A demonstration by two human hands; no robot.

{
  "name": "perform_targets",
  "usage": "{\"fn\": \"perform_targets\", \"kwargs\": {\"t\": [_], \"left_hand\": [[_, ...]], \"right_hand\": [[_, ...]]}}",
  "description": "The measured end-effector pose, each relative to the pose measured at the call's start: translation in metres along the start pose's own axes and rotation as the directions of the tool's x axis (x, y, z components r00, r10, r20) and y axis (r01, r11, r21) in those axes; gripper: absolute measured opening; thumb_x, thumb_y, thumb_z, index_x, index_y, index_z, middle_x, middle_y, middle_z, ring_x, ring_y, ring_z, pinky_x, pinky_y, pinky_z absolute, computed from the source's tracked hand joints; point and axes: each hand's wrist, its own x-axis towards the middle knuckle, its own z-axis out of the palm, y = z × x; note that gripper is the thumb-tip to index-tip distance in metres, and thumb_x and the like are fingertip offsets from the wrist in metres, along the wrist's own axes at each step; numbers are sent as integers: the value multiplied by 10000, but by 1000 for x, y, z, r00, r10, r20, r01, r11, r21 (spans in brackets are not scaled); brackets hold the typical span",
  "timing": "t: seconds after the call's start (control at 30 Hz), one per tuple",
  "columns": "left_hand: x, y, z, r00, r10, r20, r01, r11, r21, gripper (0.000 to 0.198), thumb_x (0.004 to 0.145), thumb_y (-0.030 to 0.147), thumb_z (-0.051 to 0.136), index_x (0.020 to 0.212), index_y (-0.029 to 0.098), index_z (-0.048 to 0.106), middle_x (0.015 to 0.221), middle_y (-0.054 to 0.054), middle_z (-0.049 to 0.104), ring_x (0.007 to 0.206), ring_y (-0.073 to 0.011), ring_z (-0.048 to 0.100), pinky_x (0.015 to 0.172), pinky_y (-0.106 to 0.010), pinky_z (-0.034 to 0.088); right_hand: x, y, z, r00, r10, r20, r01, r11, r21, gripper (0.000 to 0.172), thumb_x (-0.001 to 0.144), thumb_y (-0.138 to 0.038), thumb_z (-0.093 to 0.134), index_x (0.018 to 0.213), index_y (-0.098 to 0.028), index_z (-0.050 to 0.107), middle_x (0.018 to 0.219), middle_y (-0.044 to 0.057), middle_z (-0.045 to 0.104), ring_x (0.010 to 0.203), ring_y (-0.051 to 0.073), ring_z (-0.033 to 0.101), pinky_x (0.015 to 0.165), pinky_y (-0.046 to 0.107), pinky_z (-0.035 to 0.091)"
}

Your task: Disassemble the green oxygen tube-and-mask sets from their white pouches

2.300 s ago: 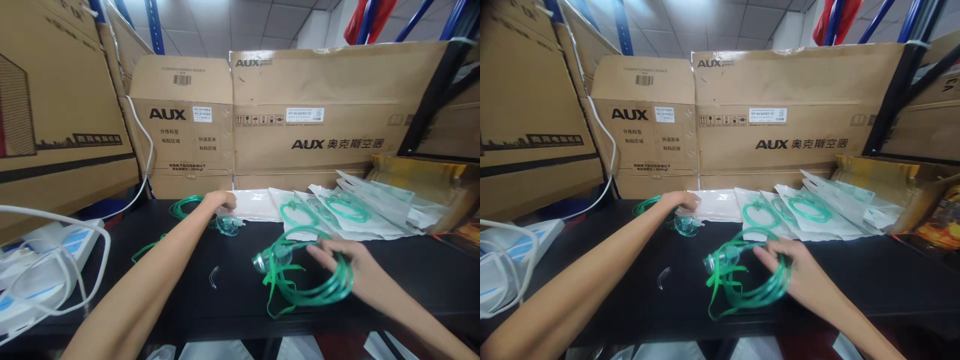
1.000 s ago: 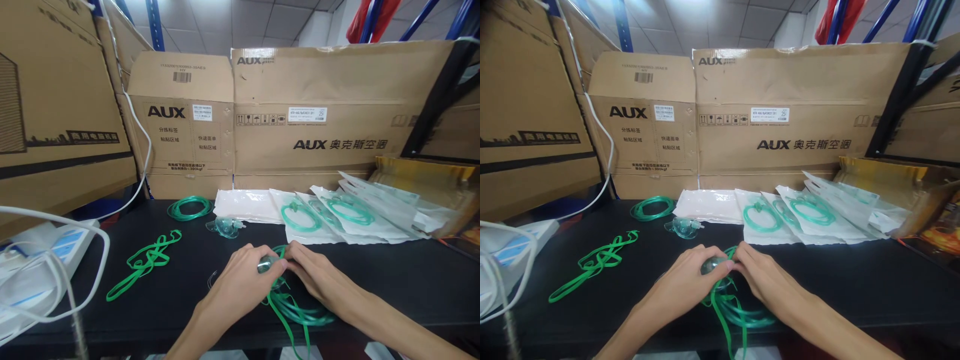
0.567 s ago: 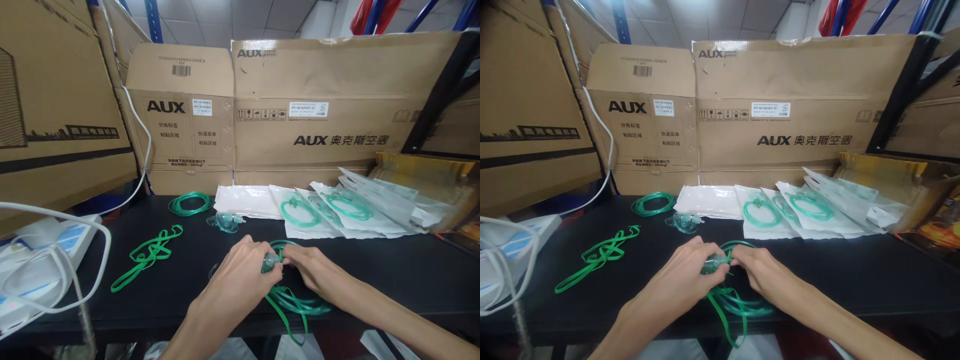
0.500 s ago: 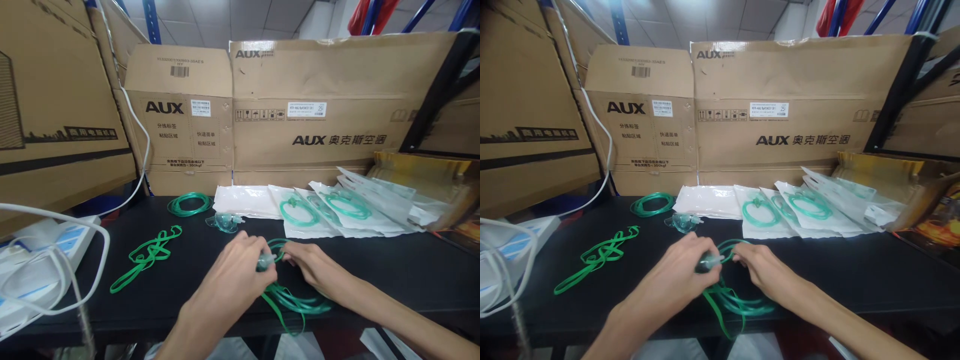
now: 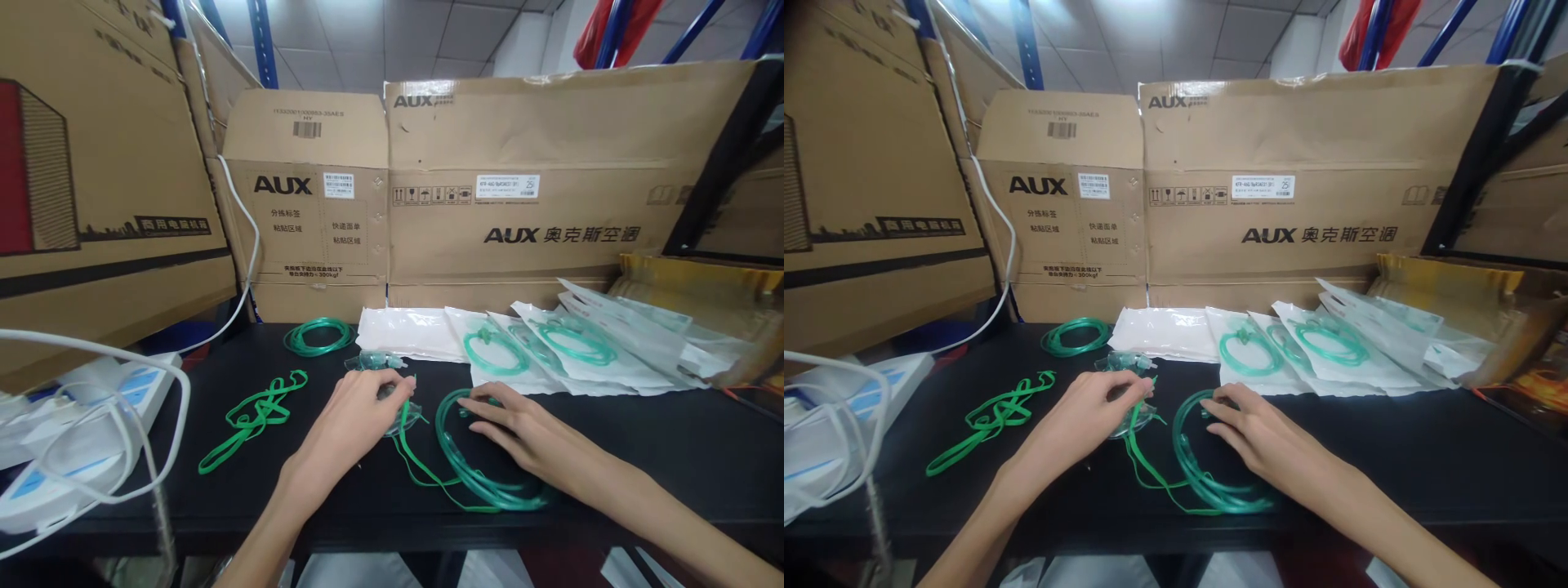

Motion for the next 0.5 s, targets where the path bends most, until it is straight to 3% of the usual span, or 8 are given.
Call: {"fn": "perform_targets", "kwargs": {"t": [0.07, 0.17, 0.3, 0.43, 0.5], "left_hand": [[0, 0, -2, 1000, -1, -10, 1, 1000, -6, 447, 1000, 579, 431, 916, 297, 768, 937, -14, 759, 979, -277, 650, 848, -351, 410], [0, 0, -3, 1000, -19, 2, 19, 1000, 12, 455, 991, 592, 440, 910, 287, 768, 937, -22, 760, 991, -292, 654, 877, -365, 410], [1, -1, 1, 999, -34, 41, 32, 999, 29, 476, 991, 596, 435, 911, 264, 766, 922, -47, 758, 972, -304, 667, 877, -372, 416], [1, -5, 6, 999, -11, 48, 10, 999, 35, 472, 993, 611, 432, 944, 280, 765, 996, -46, 767, 1050, -327, 655, 893, -388, 414], [1, -7, 8, 999, 7, 36, -9, 999, 40, 474, 999, 619, 424, 958, 291, 764, 1001, -41, 768, 1047, -325, 655, 890, -396, 414]], "right_hand": [[-12, -3, -6, 999, 32, -25, -32, 999, -18, 421, 1077, -434, 412, 1457, -329, 559, 1433, 97, 534, 1264, 263, 610, 1102, 470, 498], [-39, -9, -13, 995, 58, -85, -64, 995, -76, 380, 1033, -471, 518, 1375, -358, 637, 1420, 82, 592, 1305, 296, 602, 1077, 479, 535], [-72, -8, -14, 989, -87, -116, 57, 969, -241, 461, 842, -605, 738, 1213, -330, 744, 1287, 98, 722, 1238, 407, 650, 906, 504, 632], [-90, 3, -12, 981, -169, -94, 140, 956, -256, 319, 916, -479, 708, 1194, -323, 721, 1214, 61, 761, 1089, 318, 738, 958, 451, 615], [-92, 8, -17, 977, -141, -161, 109, 975, -193, 332, 915, -422, 724, 1236, -342, 701, 1210, 41, 764, 1067, 291, 747, 966, 418, 608]]}}
